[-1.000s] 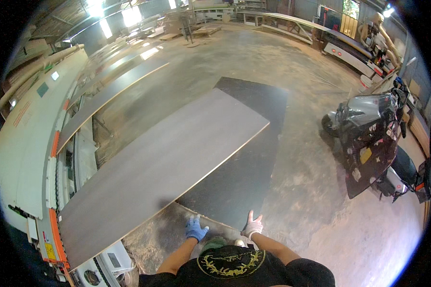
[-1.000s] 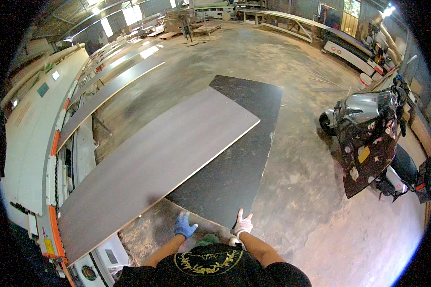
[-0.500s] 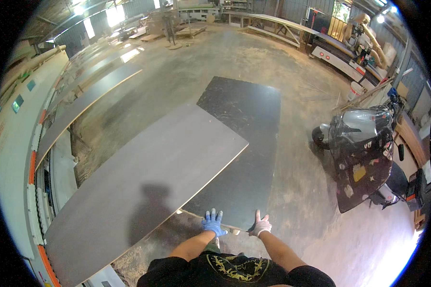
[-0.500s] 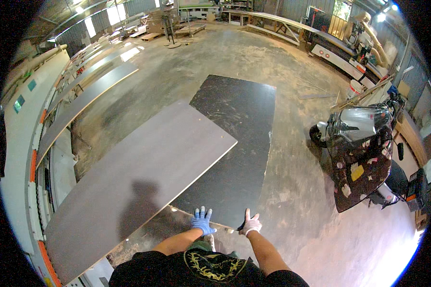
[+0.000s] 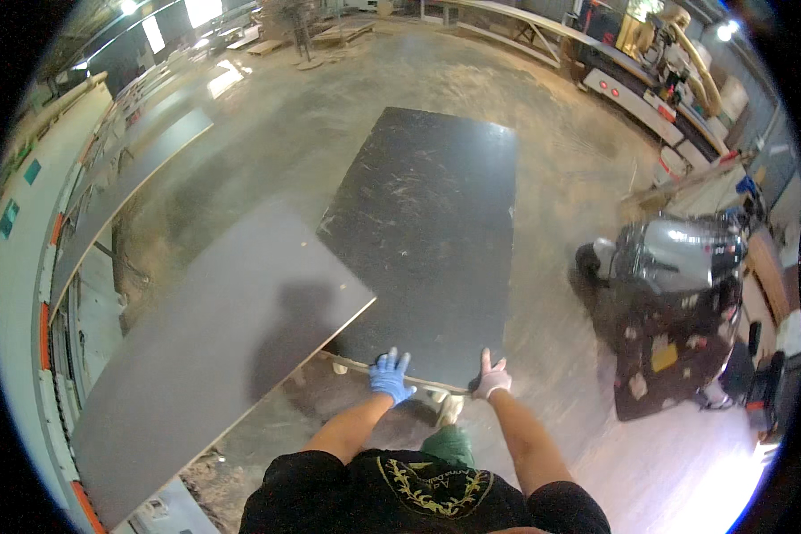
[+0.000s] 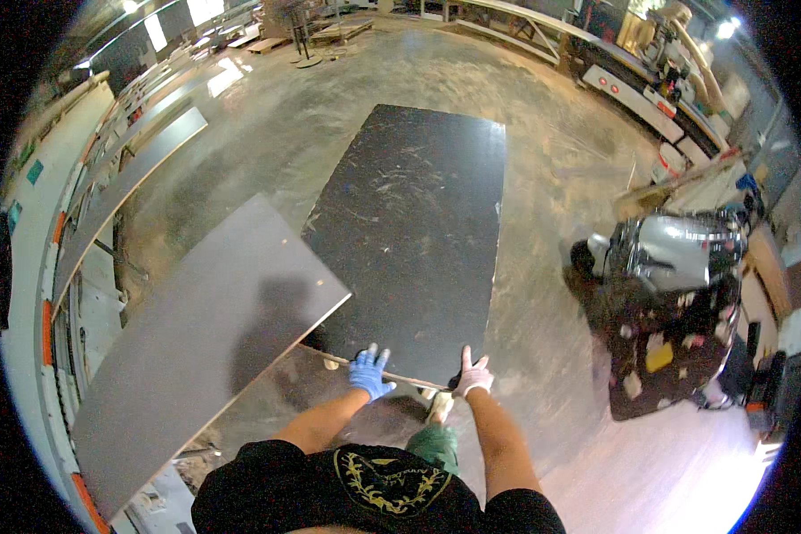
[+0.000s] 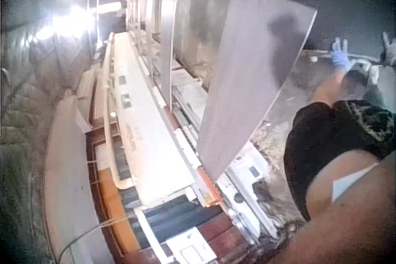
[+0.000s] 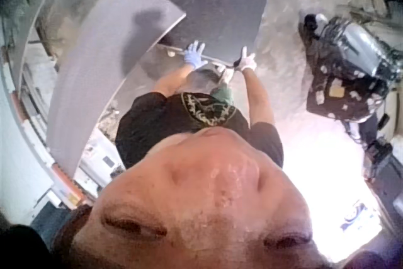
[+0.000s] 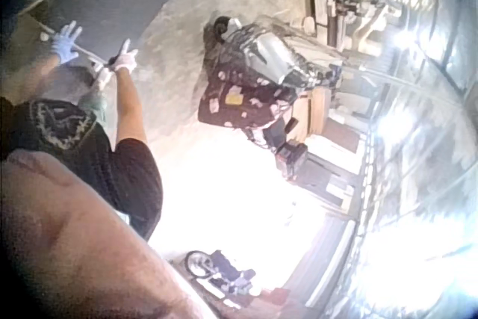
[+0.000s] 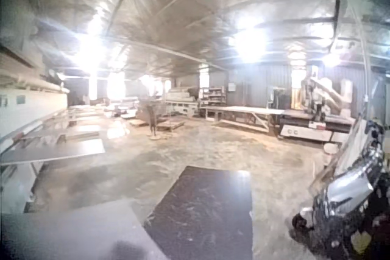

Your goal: The person repeatedly picks up large flat panels from the floor and places them onto a conveyor or table. The person handles the panels one at a time, walking back and forth between the floor and the conveyor.

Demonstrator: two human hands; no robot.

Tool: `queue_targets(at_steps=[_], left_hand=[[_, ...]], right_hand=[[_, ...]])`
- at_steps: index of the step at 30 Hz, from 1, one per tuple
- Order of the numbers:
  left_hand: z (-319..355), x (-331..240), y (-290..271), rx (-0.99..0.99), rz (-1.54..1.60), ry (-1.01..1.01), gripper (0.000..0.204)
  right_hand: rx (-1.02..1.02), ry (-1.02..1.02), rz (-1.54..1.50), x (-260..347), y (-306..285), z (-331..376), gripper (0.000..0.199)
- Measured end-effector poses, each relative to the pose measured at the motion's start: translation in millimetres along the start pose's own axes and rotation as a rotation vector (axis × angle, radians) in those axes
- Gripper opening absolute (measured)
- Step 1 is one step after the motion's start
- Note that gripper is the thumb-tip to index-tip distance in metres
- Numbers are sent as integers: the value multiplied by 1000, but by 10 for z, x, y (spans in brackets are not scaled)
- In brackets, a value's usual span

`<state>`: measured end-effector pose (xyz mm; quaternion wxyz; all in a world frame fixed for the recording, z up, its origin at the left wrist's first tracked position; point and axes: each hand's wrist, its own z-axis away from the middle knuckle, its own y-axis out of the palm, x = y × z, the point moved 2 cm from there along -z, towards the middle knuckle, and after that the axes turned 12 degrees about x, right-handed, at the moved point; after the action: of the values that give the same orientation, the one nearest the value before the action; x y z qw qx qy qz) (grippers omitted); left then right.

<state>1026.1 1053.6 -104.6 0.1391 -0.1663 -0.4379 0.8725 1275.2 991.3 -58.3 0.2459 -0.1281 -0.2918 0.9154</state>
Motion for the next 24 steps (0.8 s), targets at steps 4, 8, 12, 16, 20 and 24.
queue_targets(at_steps=[4, 8, 12, 16, 20, 24], left_hand=[[-700, -238, -614, 58, 274, -396, 101], [-1333, -177, -955, 2, 502, -529, 107], [-2203, -202, -1624, -41, 514, -636, 105], [-3136, 300, -2226, -250, 531, -845, 96], [-3908, 1072, -3174, -175, 452, -950, 94], [-4824, 2122, -3568, -128, 604, -769, 85]], right_hand=[[-53, -191, -410, -340, -370, -711, 130], [22, -143, -470, -447, -808, -1239, 126], [-68, -133, -529, -399, -1528, -1724, 116], [-349, 58, -717, -289, -2120, -2345, 95], [-564, 239, -905, -179, -2819, -2886, 67], [-673, 353, -778, -8, -3448, -3207, 57]])
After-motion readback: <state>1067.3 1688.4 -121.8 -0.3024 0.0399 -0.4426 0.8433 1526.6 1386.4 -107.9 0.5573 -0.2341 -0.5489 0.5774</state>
